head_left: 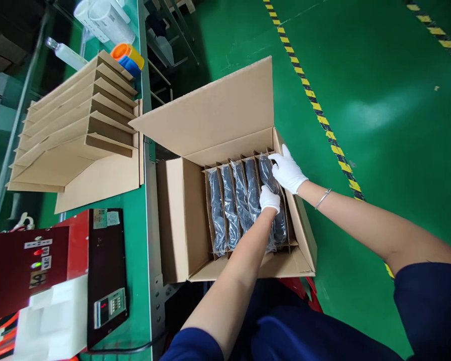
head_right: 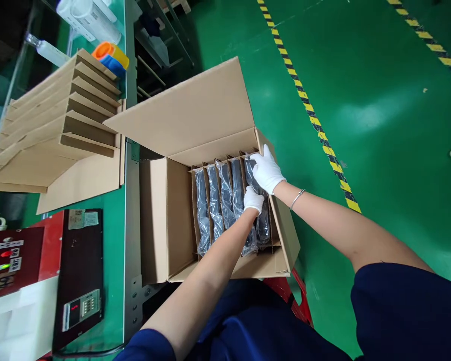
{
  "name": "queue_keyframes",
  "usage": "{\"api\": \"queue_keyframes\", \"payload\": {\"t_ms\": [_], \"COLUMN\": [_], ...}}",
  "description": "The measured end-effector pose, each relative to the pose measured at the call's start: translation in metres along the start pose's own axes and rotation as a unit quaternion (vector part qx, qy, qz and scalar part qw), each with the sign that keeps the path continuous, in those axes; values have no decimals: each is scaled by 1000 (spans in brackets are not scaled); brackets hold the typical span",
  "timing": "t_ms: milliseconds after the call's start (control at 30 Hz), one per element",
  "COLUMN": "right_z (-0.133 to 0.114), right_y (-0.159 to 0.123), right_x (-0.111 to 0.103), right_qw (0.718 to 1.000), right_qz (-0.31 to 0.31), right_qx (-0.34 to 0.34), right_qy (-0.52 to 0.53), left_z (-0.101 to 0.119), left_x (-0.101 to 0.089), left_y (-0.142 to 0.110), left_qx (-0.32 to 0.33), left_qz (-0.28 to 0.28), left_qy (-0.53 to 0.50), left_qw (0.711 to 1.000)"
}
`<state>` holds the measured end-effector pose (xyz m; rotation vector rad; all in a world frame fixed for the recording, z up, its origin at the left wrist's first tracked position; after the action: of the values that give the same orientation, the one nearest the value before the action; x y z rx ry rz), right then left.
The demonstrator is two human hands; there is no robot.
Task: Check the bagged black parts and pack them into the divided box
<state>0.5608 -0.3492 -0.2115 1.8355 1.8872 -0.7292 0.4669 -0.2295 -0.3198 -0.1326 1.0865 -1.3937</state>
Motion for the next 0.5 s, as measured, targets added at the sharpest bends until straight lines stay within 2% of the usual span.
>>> {"api": "queue_keyframes", "payload": {"t_ms": [100, 167, 367, 500], "right_z": [1, 1, 2, -2], "right_y": [0, 0, 1, 0], "right_x": [0, -1, -1, -4], "right_qw": [1000, 1000, 1000, 1000], "right_qz": [5, 8, -17, -24], "right_qx": [-2, -7, 10, 19], "right_qy": [-3, 3, 7, -3], "left_z": [0, -2, -17, -21], "left_x": [-14, -30, -83, -90], "left_y": [-7, -14, -30, -36], "left_qx": [28, 56, 118, 125], "left_qz": [-1, -22, -117, -131], "left_qy": [-68, -129, -307, -338], "left_qw": [997, 990, 937, 924]}}
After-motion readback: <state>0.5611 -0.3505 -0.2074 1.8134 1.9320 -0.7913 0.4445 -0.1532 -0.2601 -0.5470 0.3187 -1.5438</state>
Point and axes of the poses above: each hand's wrist, its own y-axis towards the middle knuckle, its own x-axis out of the palm, z = x × y, the point moved 10 cm from there along y, towards the middle knuckle, and after that the axes turned 3 degrees about y, right-handed, at the moved point
